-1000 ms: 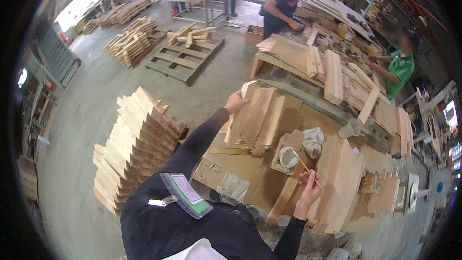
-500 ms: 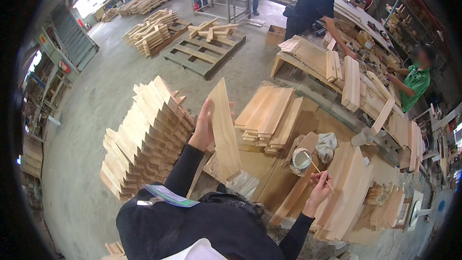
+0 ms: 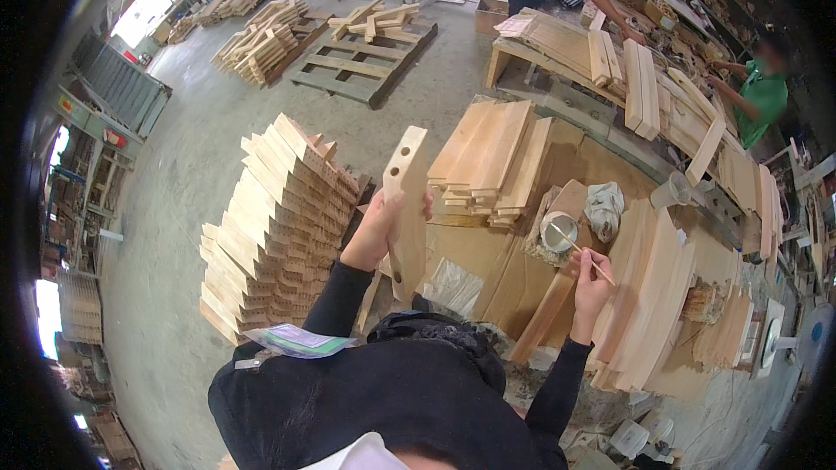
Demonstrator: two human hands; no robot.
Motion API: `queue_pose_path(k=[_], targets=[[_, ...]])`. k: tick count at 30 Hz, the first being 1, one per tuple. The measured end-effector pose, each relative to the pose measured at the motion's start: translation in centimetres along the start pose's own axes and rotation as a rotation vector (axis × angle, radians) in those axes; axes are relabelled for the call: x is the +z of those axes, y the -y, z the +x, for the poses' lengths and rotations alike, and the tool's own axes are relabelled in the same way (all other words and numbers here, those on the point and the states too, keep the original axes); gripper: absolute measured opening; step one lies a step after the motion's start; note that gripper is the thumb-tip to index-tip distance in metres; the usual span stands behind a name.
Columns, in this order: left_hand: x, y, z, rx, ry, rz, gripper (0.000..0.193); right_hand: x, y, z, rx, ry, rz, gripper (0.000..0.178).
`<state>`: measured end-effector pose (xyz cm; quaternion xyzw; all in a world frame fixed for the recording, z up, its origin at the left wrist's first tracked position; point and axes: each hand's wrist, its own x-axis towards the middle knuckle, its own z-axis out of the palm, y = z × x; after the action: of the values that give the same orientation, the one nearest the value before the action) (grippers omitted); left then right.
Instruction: The person applies glue to the holes of small wooden pieces using a brush. They repeatedly dip the brush into a container of glue and apply it to each piece before placing them on a table.
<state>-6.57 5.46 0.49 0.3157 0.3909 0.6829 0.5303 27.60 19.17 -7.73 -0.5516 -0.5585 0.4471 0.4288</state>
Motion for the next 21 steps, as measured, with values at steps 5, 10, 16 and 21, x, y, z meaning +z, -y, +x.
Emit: queue_pose_path(k=[5,10,16,21], targets=[[1.2,0.3,-0.4,-0.022,0.07,0.102,0.048,0.6,-0.4,0.9,-0.119,0.006,-0.094,0.02],[2.2,0.8,-0.7,-0.064,0.111,0.048,0.052,0.9,-0.1,1.3,-0.175,0.001,-0.167,0.02],[3.3,0.5,-1.0,-0.104,0.133,0.144,0.057,1.0,1.2,0.6,-0.184,-0.01,-0.208,0.021],[3.6,0.9,-1.6,-0.122,0.148,0.133,0.056,0.2,1.3,-0.6,-0.182,-0.006,-0.244,0.02]])
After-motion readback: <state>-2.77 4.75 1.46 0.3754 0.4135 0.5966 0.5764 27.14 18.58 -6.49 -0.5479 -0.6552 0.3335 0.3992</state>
